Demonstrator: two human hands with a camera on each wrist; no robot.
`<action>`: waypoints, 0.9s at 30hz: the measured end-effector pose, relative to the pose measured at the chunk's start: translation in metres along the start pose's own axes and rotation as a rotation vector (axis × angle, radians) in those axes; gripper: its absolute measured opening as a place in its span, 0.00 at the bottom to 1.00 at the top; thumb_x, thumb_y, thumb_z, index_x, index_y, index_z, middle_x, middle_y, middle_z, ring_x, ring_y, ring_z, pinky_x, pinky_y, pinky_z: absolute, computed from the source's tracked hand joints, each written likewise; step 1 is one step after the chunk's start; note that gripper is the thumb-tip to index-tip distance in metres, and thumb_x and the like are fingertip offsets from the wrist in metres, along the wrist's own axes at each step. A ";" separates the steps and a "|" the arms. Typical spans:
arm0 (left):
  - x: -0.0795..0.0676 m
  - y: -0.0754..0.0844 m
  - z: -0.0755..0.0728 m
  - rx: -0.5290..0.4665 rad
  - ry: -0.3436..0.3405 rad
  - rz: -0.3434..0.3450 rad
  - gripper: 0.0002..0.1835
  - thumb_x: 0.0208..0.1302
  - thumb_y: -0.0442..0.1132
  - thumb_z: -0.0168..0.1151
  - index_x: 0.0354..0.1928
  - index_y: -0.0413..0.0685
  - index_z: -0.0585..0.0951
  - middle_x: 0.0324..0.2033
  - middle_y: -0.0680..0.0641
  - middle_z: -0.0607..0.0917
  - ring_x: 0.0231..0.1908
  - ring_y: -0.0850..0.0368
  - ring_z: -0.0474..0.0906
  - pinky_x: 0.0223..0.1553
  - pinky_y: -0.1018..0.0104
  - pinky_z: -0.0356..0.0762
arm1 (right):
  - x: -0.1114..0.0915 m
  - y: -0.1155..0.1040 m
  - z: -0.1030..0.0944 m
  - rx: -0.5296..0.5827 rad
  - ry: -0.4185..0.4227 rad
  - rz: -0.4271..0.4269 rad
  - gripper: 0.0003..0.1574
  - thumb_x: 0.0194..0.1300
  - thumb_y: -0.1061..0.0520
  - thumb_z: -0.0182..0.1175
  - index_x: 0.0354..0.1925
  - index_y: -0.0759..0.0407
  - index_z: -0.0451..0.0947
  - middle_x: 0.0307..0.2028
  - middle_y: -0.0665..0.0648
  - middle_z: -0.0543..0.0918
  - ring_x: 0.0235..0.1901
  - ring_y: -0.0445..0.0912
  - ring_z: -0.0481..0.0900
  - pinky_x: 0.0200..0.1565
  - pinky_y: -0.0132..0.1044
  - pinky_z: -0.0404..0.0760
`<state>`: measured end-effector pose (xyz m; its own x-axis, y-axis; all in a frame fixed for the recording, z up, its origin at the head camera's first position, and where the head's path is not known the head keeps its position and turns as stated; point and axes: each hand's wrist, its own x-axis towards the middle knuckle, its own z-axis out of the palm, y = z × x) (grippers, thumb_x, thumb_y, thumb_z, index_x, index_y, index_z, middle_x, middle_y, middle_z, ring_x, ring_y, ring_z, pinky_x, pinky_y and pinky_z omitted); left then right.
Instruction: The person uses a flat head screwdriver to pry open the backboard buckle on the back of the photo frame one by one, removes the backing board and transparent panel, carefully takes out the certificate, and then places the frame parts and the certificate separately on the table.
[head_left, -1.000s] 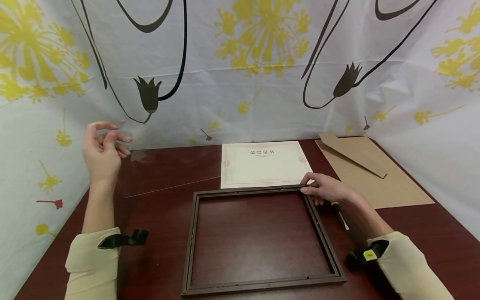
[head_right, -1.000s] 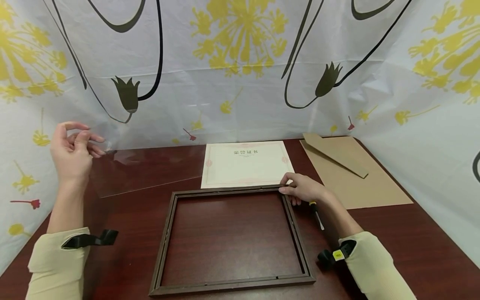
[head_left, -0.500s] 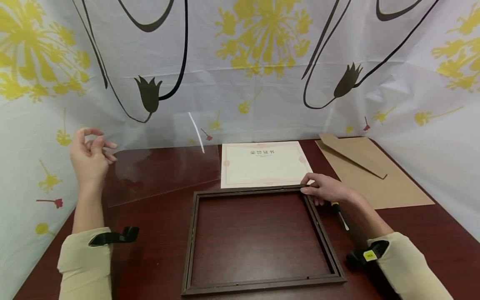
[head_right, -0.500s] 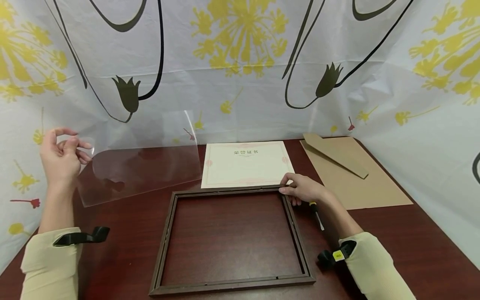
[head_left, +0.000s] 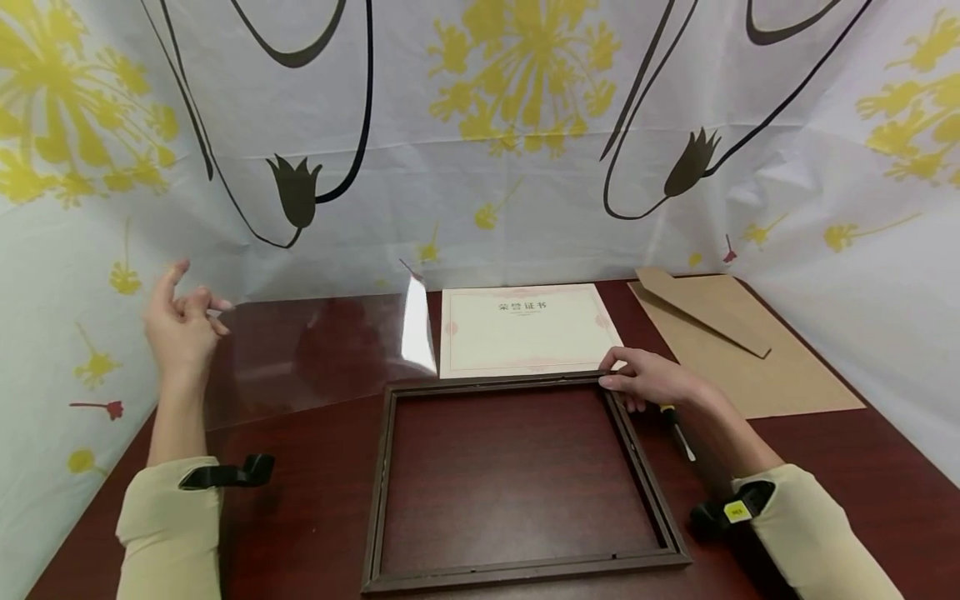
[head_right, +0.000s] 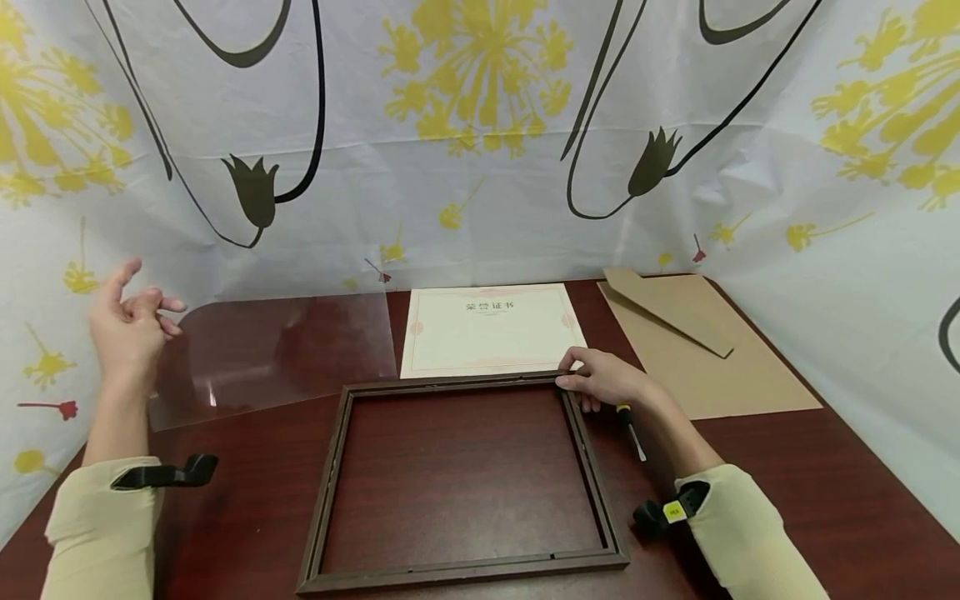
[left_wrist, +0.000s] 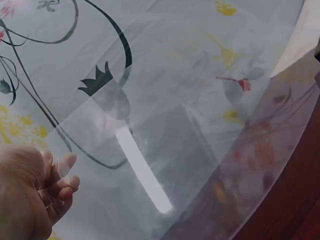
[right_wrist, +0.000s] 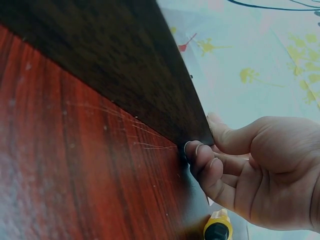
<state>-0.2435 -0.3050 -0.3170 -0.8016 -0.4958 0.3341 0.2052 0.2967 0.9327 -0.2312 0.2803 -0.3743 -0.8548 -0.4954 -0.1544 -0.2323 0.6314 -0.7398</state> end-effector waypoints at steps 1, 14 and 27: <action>0.001 -0.002 0.000 0.004 0.002 -0.017 0.19 0.79 0.37 0.48 0.68 0.53 0.69 0.22 0.59 0.81 0.12 0.63 0.72 0.16 0.76 0.72 | 0.000 0.000 0.000 -0.001 0.001 0.006 0.14 0.76 0.58 0.56 0.52 0.68 0.70 0.20 0.55 0.76 0.20 0.49 0.77 0.25 0.40 0.78; 0.011 -0.019 -0.011 0.350 -0.127 -0.135 0.35 0.70 0.34 0.51 0.78 0.40 0.55 0.63 0.35 0.71 0.54 0.44 0.73 0.44 0.65 0.75 | 0.000 0.001 0.000 0.009 0.005 0.006 0.14 0.77 0.58 0.56 0.52 0.68 0.70 0.22 0.55 0.77 0.20 0.50 0.77 0.25 0.41 0.79; 0.003 -0.022 -0.017 0.522 -0.408 -0.264 0.40 0.71 0.44 0.62 0.73 0.24 0.57 0.64 0.22 0.68 0.65 0.27 0.64 0.62 0.35 0.66 | 0.000 0.003 -0.001 -0.014 0.001 0.009 0.14 0.76 0.58 0.57 0.52 0.67 0.70 0.21 0.56 0.77 0.20 0.49 0.78 0.25 0.41 0.79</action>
<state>-0.2409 -0.3275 -0.3339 -0.9546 -0.2902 -0.0667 -0.2386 0.6112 0.7547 -0.2324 0.2822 -0.3758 -0.8575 -0.4891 -0.1597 -0.2317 0.6441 -0.7290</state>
